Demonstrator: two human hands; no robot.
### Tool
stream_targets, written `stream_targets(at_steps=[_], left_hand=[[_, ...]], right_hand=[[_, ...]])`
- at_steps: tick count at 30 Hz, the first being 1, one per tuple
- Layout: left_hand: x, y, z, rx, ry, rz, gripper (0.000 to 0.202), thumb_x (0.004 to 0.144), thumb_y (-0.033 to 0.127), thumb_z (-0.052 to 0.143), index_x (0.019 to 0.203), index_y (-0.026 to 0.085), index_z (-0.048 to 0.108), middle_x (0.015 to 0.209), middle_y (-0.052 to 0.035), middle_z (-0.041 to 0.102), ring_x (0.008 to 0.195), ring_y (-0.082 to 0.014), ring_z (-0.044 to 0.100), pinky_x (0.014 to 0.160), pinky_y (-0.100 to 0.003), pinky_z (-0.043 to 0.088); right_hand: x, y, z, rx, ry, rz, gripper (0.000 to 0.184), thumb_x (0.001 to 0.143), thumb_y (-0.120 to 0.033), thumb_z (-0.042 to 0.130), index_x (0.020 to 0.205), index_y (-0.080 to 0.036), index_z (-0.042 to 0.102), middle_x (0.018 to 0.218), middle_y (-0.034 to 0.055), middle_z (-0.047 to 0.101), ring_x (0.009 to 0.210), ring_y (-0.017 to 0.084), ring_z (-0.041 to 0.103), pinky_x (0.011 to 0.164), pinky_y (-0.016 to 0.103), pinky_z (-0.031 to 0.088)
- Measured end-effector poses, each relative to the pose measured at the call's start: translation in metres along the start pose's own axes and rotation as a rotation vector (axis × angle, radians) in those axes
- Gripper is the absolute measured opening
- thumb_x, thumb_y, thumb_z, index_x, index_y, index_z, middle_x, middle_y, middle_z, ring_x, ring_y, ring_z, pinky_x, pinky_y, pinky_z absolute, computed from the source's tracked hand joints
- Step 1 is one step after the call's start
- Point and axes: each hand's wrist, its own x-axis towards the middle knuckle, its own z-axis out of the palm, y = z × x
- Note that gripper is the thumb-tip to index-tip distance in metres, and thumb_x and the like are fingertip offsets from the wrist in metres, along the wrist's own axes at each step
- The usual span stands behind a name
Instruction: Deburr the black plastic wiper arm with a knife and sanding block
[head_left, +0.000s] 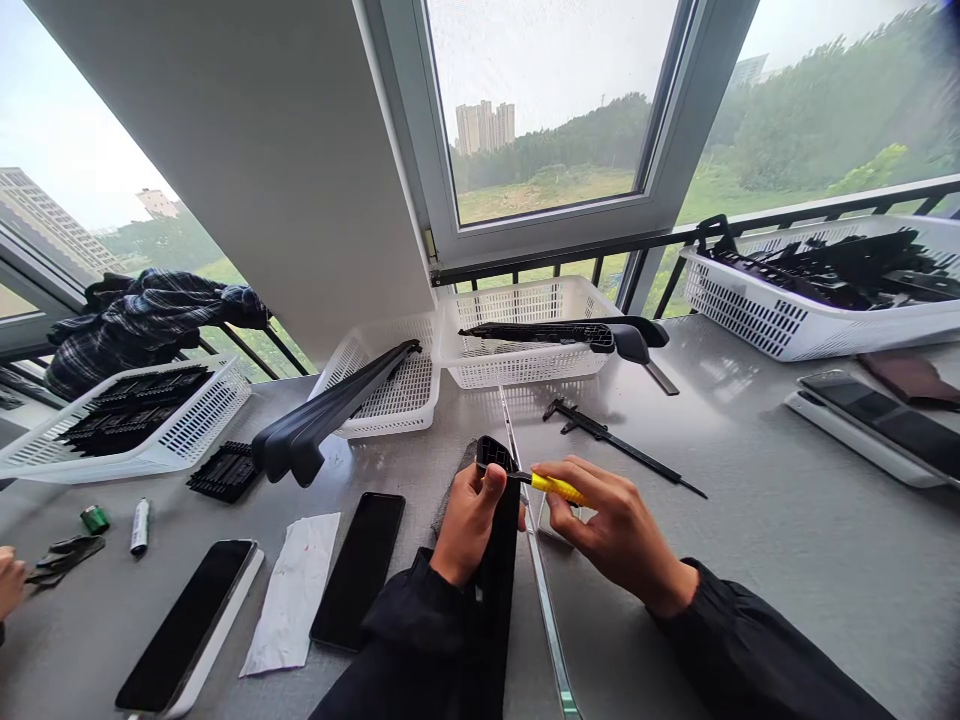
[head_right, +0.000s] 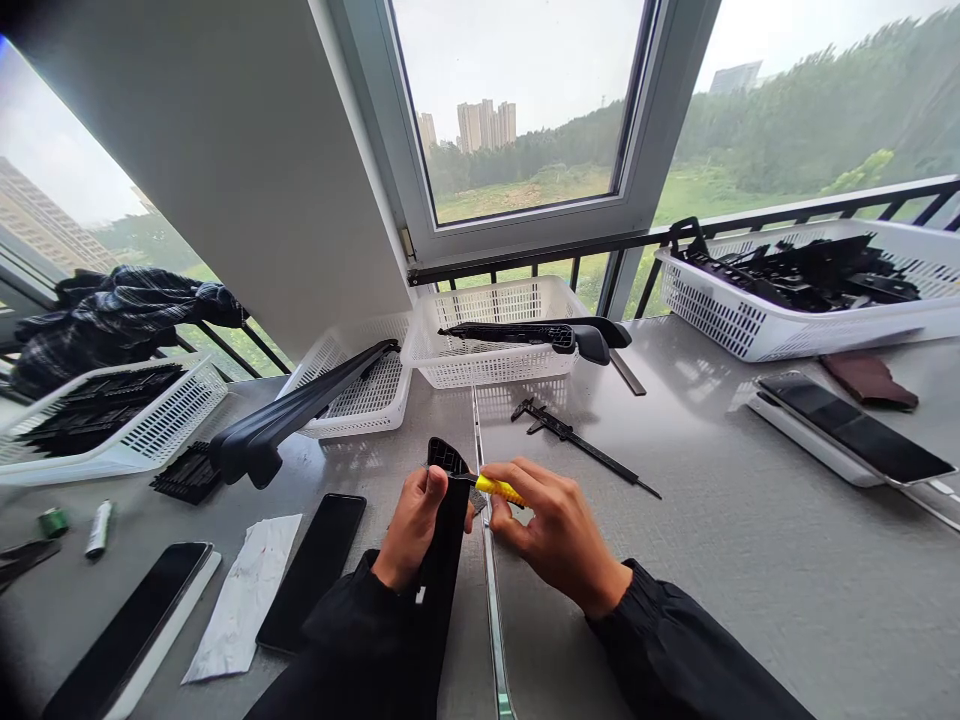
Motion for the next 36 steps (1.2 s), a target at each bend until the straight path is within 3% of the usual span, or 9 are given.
stream_targets(at_steps=[11,16,23,28,36], left_hand=[[0.0002,-0.0029,0.0020,-0.065,0.085,0.029,0.086,0.071,0.102,0.063,0.085,0.017,0.064,0.051,-0.0021,0.063,0.043,-0.0118,0.047,0.045,-0.024,0.037],[0.0006,-0.0030,0.0032,-0.080,0.103,0.033,0.085,0.070,0.102,0.063,0.077,0.018,0.062,0.048,-0.0013,0.060,0.042,-0.0118,0.047,0.045,-0.024,0.037],[-0.0021,0.0017,0.0048,-0.063,0.080,0.015,0.086,0.071,0.104,0.059,0.061,0.018,0.058,0.047,-0.0017,0.056,0.042,-0.0115,0.047,0.045,-0.024,0.037],[-0.0020,0.0030,0.0026,-0.012,-0.037,-0.023,0.088,0.071,0.104,0.059,0.056,0.017,0.058,0.048,-0.0031,0.056,0.041,-0.0104,0.045,0.044,-0.024,0.034],[-0.0018,0.0030,0.0029,-0.059,-0.019,-0.080,0.089,0.066,0.104,0.064,0.073,0.015,0.067,0.048,-0.0018,0.058,0.040,-0.0111,0.045,0.043,-0.024,0.035]], right_hand=[[-0.0008,-0.0016,0.0038,0.059,-0.034,0.005,0.028,0.104,-0.013,0.056,0.125,-0.025,0.071,0.110,0.0024,0.081,0.097,0.018,0.079,0.085,0.029,0.061],[-0.0007,-0.0033,0.0043,0.083,-0.038,0.000,0.027,0.106,-0.014,0.057,0.128,-0.026,0.070,0.111,0.0023,0.080,0.099,0.017,0.079,0.086,0.029,0.062],[-0.0010,-0.0036,0.0035,0.086,-0.047,0.033,0.026,0.107,-0.017,0.057,0.126,-0.025,0.071,0.113,0.0038,0.081,0.100,0.019,0.079,0.086,0.031,0.062],[0.0003,-0.0035,-0.0006,0.076,-0.042,0.070,0.026,0.101,-0.014,0.056,0.116,-0.024,0.074,0.103,0.0023,0.081,0.090,0.018,0.079,0.079,0.029,0.060],[0.0009,-0.0064,0.0021,0.084,-0.015,0.044,0.026,0.102,-0.014,0.057,0.116,-0.025,0.076,0.098,0.0011,0.080,0.083,0.017,0.077,0.076,0.028,0.058]])
